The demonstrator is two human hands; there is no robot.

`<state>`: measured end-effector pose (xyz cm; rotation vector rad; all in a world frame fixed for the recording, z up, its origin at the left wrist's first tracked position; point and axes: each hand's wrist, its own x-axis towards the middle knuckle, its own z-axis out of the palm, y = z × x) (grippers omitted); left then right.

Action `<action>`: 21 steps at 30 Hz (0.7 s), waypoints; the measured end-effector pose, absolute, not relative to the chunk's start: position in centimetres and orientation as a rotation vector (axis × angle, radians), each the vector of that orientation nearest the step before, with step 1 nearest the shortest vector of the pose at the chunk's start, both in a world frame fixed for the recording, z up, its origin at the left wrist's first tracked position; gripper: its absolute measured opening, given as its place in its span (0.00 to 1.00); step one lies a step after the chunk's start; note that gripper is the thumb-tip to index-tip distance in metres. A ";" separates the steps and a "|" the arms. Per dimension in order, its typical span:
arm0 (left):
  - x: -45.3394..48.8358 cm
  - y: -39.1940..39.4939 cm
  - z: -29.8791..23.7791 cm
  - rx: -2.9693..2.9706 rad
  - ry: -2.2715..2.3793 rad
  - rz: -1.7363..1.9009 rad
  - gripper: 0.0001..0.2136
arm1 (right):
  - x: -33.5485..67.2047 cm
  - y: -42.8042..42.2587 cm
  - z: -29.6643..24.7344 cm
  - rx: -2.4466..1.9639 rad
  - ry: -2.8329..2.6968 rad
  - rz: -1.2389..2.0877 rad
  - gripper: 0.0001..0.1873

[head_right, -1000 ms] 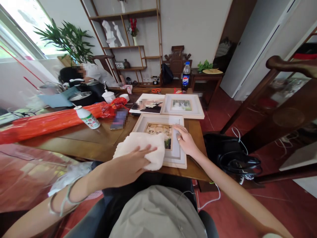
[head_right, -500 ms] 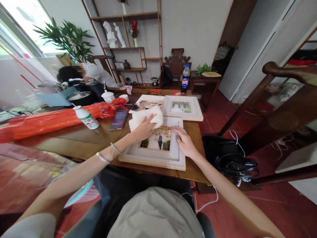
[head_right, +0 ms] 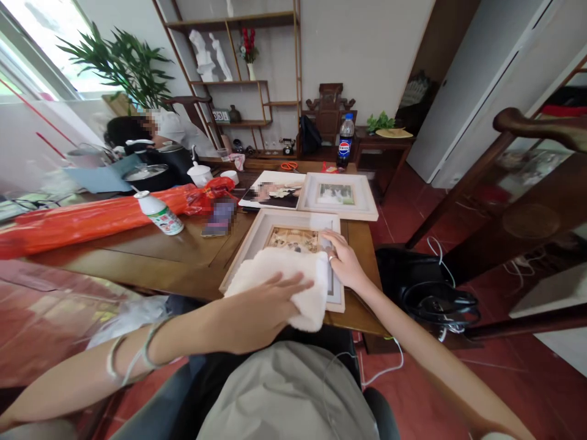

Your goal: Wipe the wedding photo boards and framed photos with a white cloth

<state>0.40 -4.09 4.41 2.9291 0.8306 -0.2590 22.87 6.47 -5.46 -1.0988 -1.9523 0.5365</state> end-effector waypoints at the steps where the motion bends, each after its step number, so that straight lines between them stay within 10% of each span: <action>1: 0.4 -4.9 4.6 2.936 0.804 -0.230 0.12 | 22.9 6.5 -5.5 -1.096 -1.948 0.536 0.31; 21: 4.5 -3.2 3.2 2.945 1.107 -0.194 0.13 | 23.1 6.8 -6.0 -1.079 -1.900 0.590 0.28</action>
